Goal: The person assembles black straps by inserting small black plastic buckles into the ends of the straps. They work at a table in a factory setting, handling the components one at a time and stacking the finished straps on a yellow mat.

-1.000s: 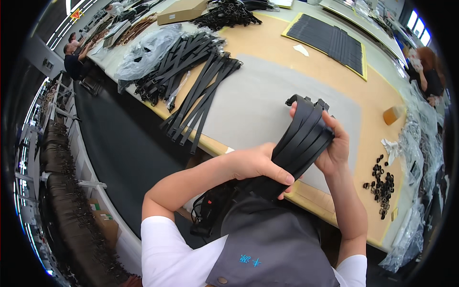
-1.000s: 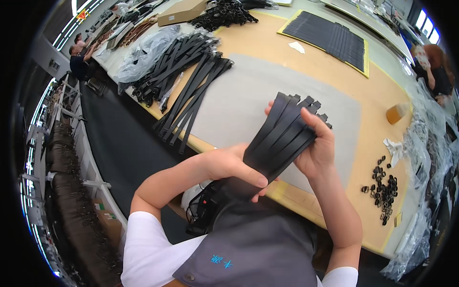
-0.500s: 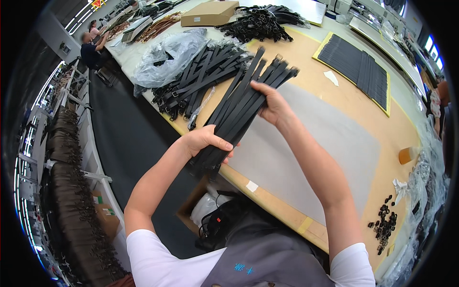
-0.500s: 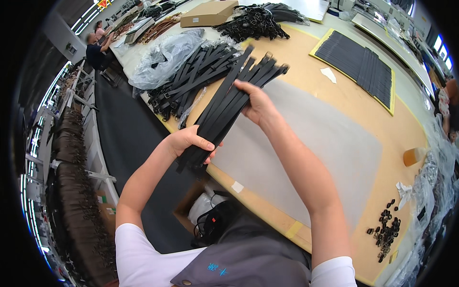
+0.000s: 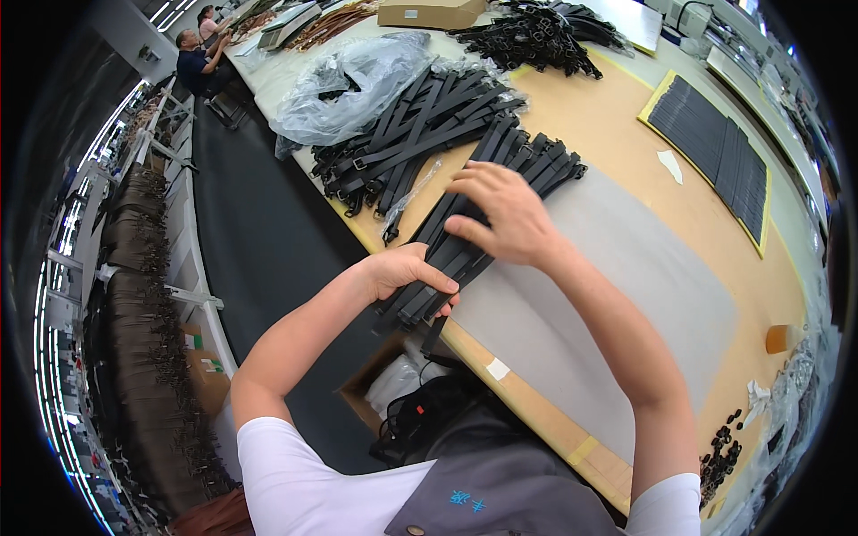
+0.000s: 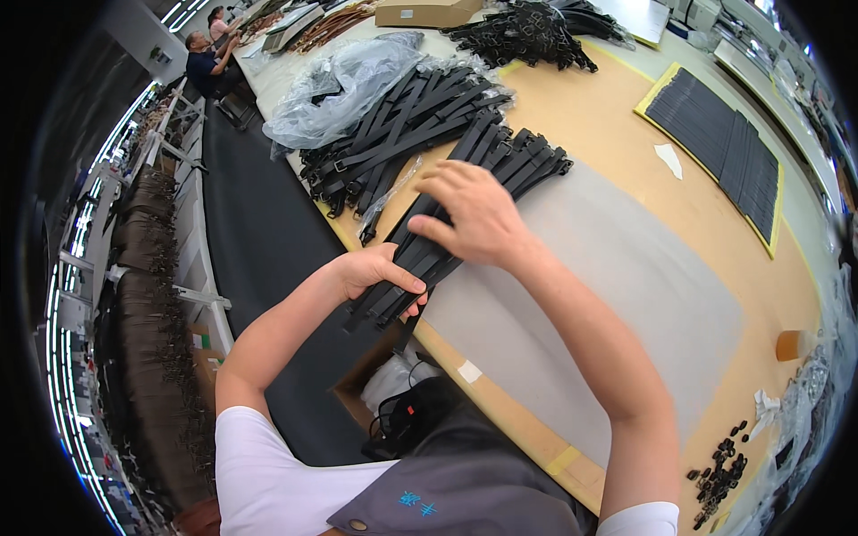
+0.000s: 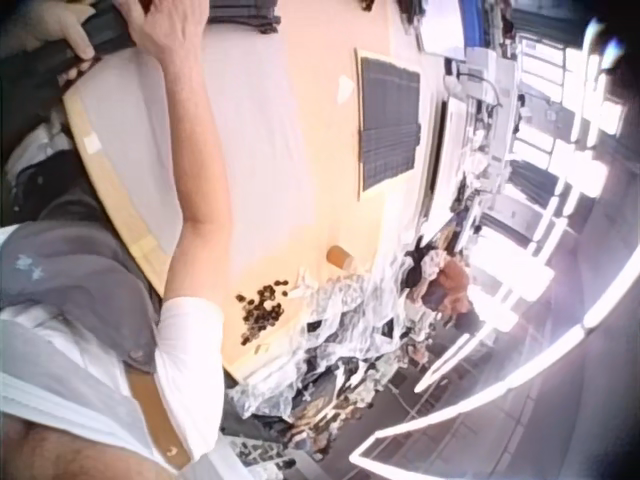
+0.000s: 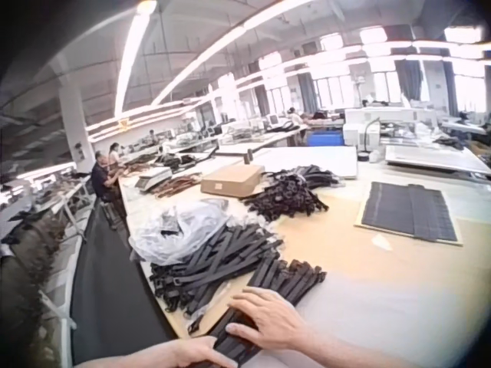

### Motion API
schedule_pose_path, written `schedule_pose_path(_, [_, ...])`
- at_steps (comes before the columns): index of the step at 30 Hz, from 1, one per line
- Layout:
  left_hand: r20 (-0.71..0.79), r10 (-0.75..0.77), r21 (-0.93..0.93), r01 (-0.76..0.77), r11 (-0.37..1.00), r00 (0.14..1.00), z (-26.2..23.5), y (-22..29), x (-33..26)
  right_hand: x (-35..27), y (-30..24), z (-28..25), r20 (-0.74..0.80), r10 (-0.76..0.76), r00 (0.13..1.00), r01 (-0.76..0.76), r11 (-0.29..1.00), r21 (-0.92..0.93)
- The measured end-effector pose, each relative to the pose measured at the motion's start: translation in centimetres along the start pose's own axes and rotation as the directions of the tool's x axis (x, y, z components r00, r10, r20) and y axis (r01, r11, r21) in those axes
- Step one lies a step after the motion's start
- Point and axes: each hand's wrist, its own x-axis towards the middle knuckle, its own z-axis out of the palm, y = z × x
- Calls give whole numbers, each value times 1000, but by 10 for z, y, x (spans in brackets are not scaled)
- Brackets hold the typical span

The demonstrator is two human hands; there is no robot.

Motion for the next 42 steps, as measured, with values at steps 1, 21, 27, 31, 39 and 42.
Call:
schedule_pose_path(1, [0,-10,8,10,1000,1000,-2,1,-2,3,-1,22,2,-42,999,42,999,14])
schedule_pose_path(21, [48,799,784,473,-403,600,-144,75,66,-8,15,73,-2,56,998,-55,998,27])
schedule_pose_path(27, [-87,792,750,563,-347,604,-182,91,71,-10,18,76,12,86,996,-87,995,57])
schedule_pose_path(31, [-116,821,797,546,-260,560,-200,102,85,-9,17,70,71,115,991,-120,990,75])
schedule_pose_path(39, [-282,788,812,574,-108,548,-205,120,96,-9,12,69,47,115,992,-119,987,109])
schedule_pose_path(42, [-276,773,759,623,-189,571,-170,125,95,-13,18,68,7,122,993,-122,988,92])
